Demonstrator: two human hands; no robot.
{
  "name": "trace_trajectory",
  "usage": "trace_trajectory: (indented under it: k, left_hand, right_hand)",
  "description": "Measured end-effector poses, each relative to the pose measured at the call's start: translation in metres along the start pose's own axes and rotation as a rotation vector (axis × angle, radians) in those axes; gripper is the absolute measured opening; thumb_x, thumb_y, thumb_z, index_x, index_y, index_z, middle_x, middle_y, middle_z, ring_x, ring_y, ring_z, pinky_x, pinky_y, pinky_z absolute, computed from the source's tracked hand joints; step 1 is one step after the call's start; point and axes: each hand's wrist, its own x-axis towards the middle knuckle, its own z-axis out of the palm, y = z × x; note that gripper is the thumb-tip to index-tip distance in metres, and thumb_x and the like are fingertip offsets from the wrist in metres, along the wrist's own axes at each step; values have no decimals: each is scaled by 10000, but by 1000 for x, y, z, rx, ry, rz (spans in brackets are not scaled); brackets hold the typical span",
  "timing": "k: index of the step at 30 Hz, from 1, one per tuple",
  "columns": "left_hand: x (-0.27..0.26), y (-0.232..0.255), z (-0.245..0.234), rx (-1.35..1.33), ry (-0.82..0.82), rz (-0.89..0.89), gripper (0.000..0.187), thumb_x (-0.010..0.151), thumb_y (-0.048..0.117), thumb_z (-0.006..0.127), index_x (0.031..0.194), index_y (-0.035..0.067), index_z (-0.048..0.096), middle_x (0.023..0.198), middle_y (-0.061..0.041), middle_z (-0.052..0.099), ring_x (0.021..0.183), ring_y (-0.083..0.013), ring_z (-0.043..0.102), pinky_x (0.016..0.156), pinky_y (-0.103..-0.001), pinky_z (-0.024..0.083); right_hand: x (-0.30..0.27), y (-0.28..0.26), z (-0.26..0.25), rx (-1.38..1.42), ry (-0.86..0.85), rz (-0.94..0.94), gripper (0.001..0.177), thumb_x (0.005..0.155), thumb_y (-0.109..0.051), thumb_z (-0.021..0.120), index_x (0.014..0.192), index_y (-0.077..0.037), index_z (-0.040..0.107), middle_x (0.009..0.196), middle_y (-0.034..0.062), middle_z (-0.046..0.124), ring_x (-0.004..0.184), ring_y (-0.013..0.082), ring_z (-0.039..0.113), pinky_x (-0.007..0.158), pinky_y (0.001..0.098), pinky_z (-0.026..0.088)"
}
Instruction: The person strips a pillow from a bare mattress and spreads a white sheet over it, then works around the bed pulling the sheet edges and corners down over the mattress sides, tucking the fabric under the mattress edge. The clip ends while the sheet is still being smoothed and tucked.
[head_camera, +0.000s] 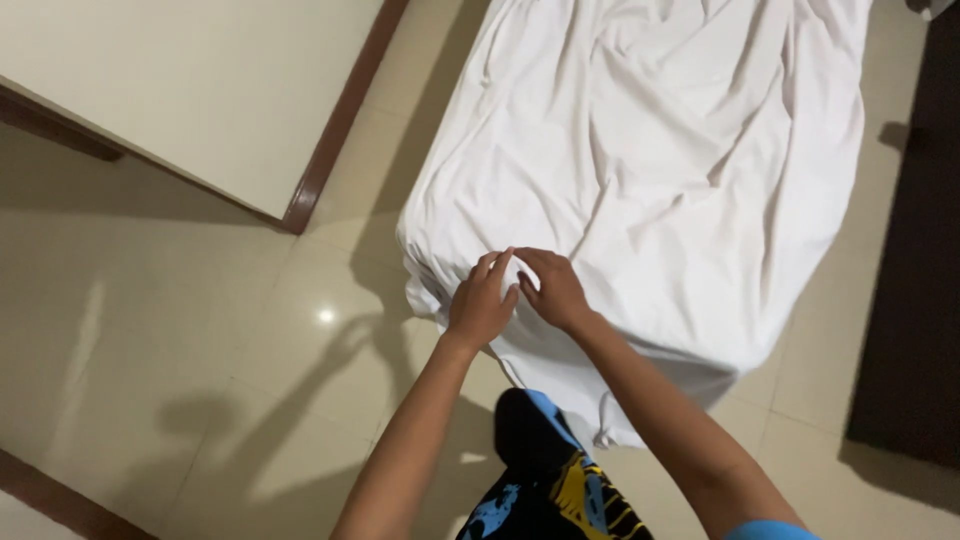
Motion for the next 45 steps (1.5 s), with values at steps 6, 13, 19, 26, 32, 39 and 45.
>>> trace_trajectory:
  k: [6,13,19,26,32,39,45]
  left_hand:
    - [28,-60,-24,70,-29,-29,621,914,231,680,1488,97,482,1422,-170,526,1219,-385,592,949,-479,514]
    - [86,-131,-37,108,-241,-71,648,908,233,669,1504,92,457,1432,-158,514,1185,-377,596,929,-496,517]
    - [137,-211,-62,171,-359,-26,602,887,212,675,1449,86,500,1415,-154,530,1198,-367,596,894,-502,517]
    - [182,-281,-63,69,-376,-98,507,921,205,639,1414,113,563,1401,-119,566,1189,-341,618,923,-491,533]
    - [211,-338,-21,180,-692,-76,504,929,233,634,1417,129,563,1440,-118,508,1232,-329,580,933,-485,521]
    - [250,-422,22,213,-796,-150,494,940,265,630,1407,123,557,1468,-100,486,1297,-335,519,990,-486,503]
    - [291,-489,29,411,-899,543,503,864,61,590,1347,193,640,1468,-105,523,1335,-267,521,964,-449,482]
  right_hand:
    - [47,-1,44,62,-33,71,392,881,-79,693,1270,-36,670,1223,185,711,1108,411,652,958,479,510]
    - [97,44,131,112,24,205,407,879,-82,693,1283,-39,666,1261,183,703,1163,402,647,1008,462,512]
    - [145,61,205,160,66,364,430,880,-71,701,1306,-36,658,1291,199,690,1191,408,638,1039,453,502]
    - [188,99,252,215,241,629,471,929,-73,684,1394,-56,610,1378,208,642,1271,407,613,1090,450,476]
    - [171,143,264,148,265,840,516,926,-88,670,1433,-58,574,1442,207,600,1350,392,550,1132,453,433]
    - [162,147,345,-48,177,1195,731,878,-147,704,1538,-57,403,1584,278,363,1469,451,336,1162,491,345]
    - [185,104,397,-133,182,1230,800,906,-202,700,1592,-41,320,1641,335,208,1525,503,212,1173,522,328]
